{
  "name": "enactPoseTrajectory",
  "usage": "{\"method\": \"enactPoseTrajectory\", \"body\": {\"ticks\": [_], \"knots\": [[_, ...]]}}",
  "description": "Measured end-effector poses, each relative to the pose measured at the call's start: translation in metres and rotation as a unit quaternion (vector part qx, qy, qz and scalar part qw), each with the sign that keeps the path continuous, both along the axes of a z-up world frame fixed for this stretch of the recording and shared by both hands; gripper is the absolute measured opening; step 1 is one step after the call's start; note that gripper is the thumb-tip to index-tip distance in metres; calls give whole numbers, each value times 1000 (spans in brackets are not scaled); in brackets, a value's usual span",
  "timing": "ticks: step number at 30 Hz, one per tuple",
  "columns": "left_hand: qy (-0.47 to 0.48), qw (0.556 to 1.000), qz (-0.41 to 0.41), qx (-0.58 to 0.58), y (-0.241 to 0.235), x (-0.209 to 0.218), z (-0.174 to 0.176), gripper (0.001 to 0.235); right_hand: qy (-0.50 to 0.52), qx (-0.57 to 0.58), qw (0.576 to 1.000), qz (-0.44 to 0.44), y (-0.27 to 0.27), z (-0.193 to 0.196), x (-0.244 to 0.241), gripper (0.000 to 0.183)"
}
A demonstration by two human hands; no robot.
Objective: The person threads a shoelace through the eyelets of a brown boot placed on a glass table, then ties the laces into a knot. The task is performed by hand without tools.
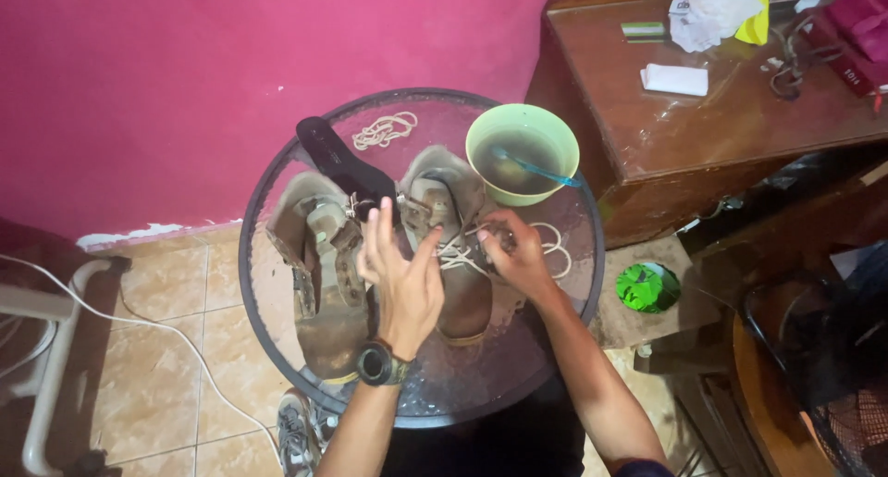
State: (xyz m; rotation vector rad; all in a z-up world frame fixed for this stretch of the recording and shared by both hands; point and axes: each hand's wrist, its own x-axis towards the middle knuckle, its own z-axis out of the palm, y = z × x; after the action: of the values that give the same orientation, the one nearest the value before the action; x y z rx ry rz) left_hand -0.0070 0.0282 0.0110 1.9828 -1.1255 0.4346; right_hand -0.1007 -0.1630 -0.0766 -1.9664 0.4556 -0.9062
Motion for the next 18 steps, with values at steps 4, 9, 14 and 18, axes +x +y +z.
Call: {"method": "enactPoseTrajectory", "body": {"ticks": [4,9,14,18], "knots": [[-52,999,0,5,-1,9,31,20,-15,1,1000,6,5,13,-2,17],[-120,983,-109,90,-17,25,41,15,-36,-12,999,15,6,16,-1,8],[-145,967,-116,174,-34,44,20,12,-63,-35,997,17,0,10,-1,9],[-173,935,-135,279,-48,50,-4,19,-52,-42,998,18,-2,0,0,12]]}}
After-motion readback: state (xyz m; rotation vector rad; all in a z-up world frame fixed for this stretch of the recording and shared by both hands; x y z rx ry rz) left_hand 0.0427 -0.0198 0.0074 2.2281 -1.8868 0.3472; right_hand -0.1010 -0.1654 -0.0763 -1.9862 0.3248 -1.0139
